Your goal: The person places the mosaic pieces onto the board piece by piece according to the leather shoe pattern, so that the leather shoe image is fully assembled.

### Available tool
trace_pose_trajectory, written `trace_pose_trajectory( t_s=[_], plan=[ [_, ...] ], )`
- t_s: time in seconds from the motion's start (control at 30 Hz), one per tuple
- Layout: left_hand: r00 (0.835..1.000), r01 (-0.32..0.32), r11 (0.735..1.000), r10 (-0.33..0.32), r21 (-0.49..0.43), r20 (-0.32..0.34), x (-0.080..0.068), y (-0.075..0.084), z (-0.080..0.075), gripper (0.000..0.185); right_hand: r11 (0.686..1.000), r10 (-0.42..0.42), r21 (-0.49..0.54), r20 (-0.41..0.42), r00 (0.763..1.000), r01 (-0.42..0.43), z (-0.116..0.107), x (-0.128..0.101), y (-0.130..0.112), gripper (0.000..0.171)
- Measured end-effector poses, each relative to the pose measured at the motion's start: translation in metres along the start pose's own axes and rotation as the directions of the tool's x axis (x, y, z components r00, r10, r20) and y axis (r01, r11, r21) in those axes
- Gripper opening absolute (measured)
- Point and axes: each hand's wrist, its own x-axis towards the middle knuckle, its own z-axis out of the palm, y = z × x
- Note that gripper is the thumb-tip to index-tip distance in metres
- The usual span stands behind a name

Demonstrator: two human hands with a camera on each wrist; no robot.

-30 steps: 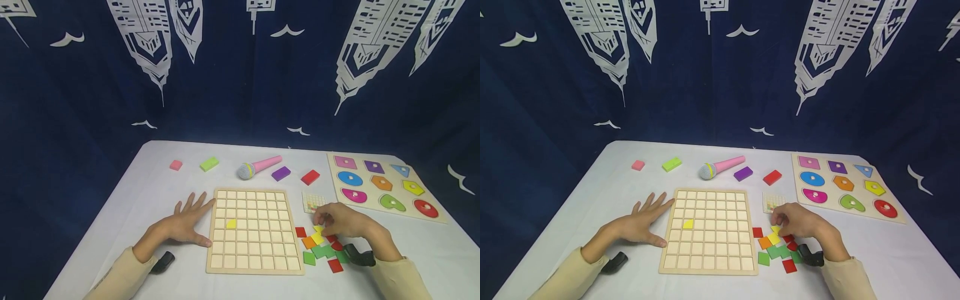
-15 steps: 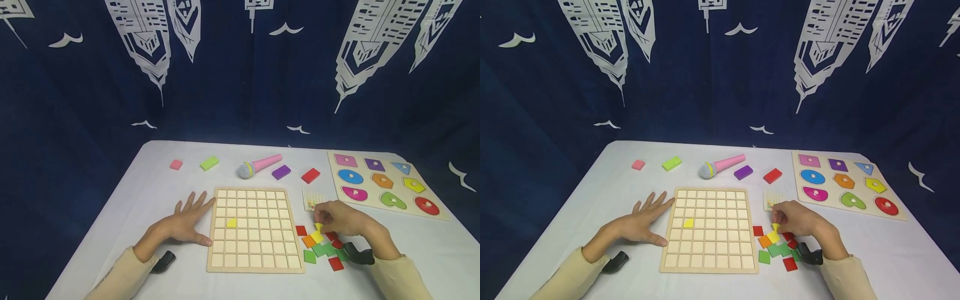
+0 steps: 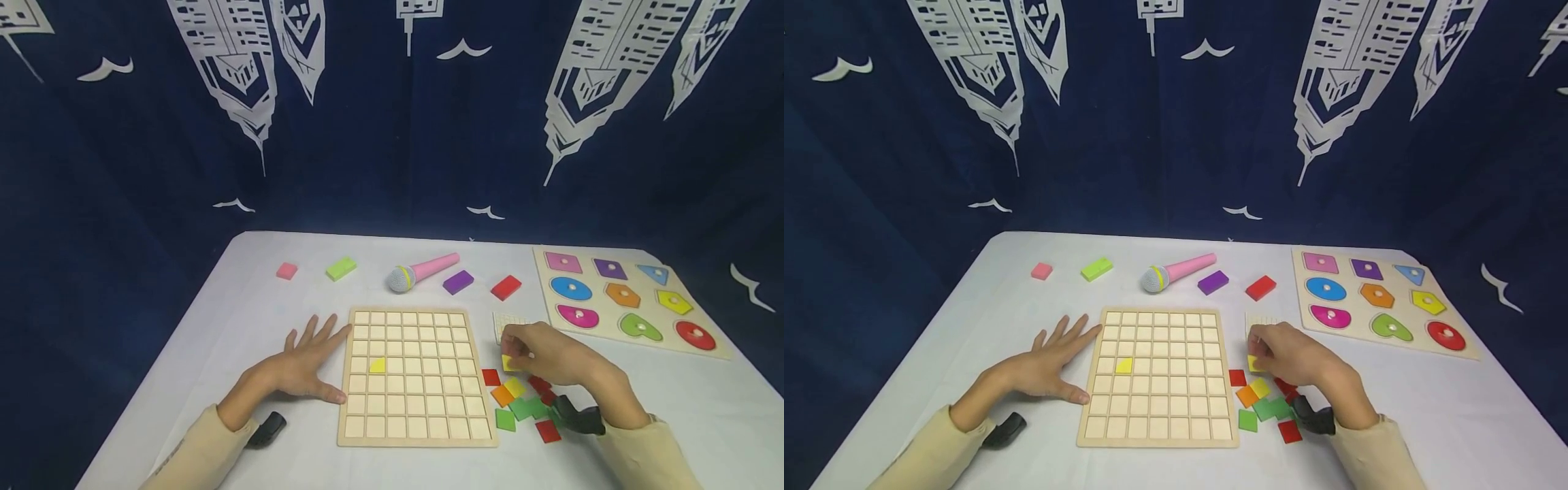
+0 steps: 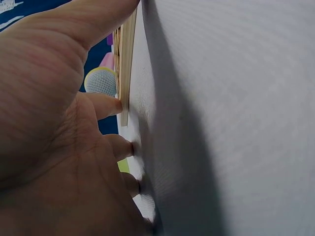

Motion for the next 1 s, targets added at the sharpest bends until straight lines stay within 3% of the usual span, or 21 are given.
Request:
trace_pose_trajectory(
  t_s=[0.17,0.37,0.77,1.0],
  plan=[
    [1.000,-0.004,1.000,0.004,-0.012,-0.002,-0.001,0.000,0.000,0.120,0.994,-0.101,-0.033,-0.008,0.995,0.101,0.002,0.010,-0.016,0.016],
    [1.000,0.006,1.000,-0.006,-0.023,-0.008,-0.002,0.001,0.000,0.121,0.985,-0.175,-0.003,-0.025,0.984,0.175,0.011,0.024,-0.033,0.010],
    [1.000,0.013,1.000,-0.013,-0.007,-0.005,-0.001,0.001,-0.001,0.123,0.937,-0.351,-0.026,-0.056,0.935,0.350,0.030,0.054,-0.068,0.009],
    [1.000,0.014,1.000,-0.014,-0.004,-0.006,-0.001,0.001,0.000,0.122,0.922,-0.386,-0.011,-0.058,0.921,0.386,0.040,0.067,-0.085,0.010]
  ],
)
